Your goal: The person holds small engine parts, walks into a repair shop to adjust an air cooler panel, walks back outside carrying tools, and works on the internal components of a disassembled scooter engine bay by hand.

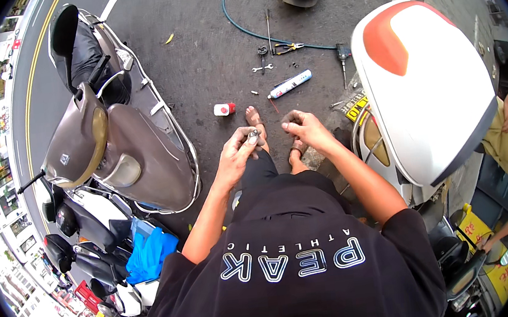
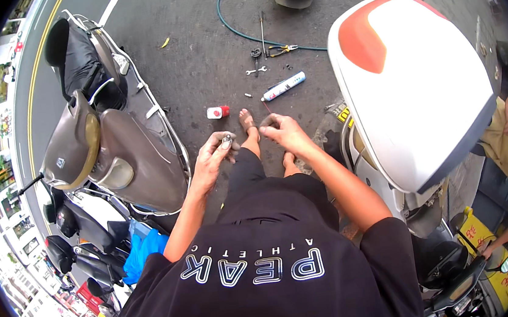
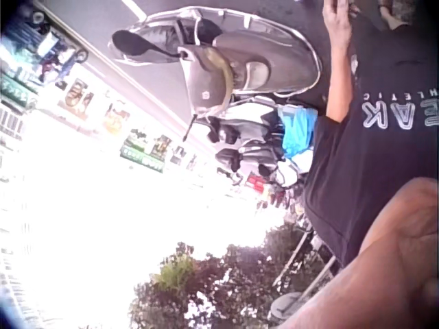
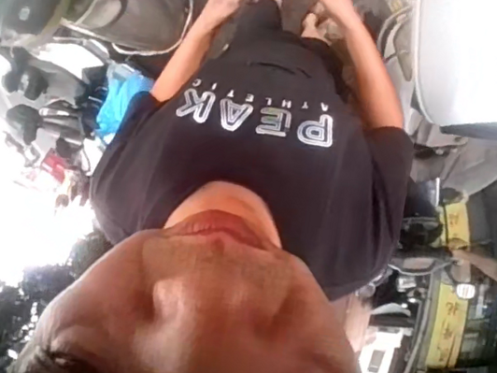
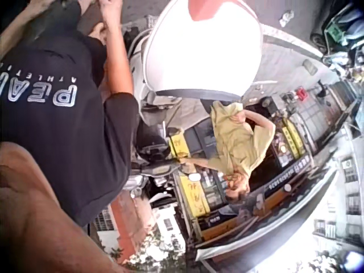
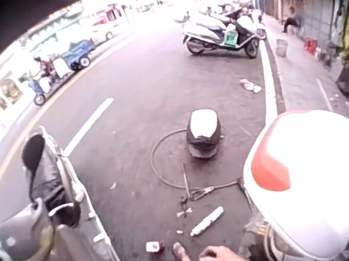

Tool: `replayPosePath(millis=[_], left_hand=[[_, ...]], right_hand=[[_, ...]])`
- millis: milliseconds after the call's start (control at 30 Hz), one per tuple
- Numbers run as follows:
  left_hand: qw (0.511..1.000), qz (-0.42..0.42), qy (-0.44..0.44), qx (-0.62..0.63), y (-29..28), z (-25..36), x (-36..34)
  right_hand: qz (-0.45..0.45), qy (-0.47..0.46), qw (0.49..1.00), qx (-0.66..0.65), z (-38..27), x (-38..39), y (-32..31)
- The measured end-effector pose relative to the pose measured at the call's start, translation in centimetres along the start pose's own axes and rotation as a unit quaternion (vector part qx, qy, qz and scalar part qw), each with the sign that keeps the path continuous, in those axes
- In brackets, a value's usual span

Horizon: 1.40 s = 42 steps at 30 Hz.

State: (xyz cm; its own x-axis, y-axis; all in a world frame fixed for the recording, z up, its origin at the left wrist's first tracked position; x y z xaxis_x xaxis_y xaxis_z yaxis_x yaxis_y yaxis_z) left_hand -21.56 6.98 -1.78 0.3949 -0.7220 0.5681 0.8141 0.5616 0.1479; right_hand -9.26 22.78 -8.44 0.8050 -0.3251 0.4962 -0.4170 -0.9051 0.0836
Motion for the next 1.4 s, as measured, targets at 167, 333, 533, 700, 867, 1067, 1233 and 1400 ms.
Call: replayPosePath(millis=[167, 333, 533, 700, 867, 1067, 1233, 1400], left_hand=[[0.998, 0.051, -0.044, 0.013, -5.5, -1.2, -2.3], [0.993, 0.063, -0.098, 0.001, -10.8, -1.8, -8.0], [0.978, 0.112, -0.151, 0.096, -12.4, -4.4, -11.8], [0.965, 0.102, -0.236, 0.05, -12.7, -12.1, -15.1], [0.957, 0.066, -0.265, 0.095, -14.1, -18.7, -19.4], [0.944, 0.098, -0.285, 0.137, -15.0, -23.6, -23.2], [0.93, 0.158, -0.313, 0.112, -15.3, -23.3, -22.8], [0.939, 0.162, -0.286, 0.105, -13.6, -19.1, -23.4]], right_hand=[[0.09, 0.1, 0.99, -0.052, 5.1, -6.4, -1.6], [0.145, 0.158, 0.976, -0.029, 14.1, -14.8, -4.5], [0.203, 0.254, 0.932, 0.163, 24.9, -26.6, -9.4], [0.193, 0.227, 0.941, 0.157, 35.0, -41.0, -12.8], [0.226, 0.134, 0.948, 0.18, 44.8, -53.6, -16.7], [0.298, 0.165, 0.93, 0.136, 48.5, -62.2, -21.9], [0.318, 0.23, 0.882, 0.259, 44.3, -61.4, -21.5], [0.392, 0.064, 0.911, -0.115, 38.2, -54.5, -21.5]])
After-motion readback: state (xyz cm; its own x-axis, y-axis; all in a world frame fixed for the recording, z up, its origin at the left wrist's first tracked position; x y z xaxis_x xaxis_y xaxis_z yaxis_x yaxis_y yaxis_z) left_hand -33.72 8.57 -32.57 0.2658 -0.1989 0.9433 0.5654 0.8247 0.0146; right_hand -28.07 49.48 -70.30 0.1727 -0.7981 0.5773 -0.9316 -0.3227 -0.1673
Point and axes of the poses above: each hand's wrist, its own x-axis away from the middle knuckle, its own y-axis out of the palm, z = x × y, the point moved 5 cm from there along -x, towards the middle knuckle, and after that the axes turned 6 degrees about -y, right-handed, at the moved point
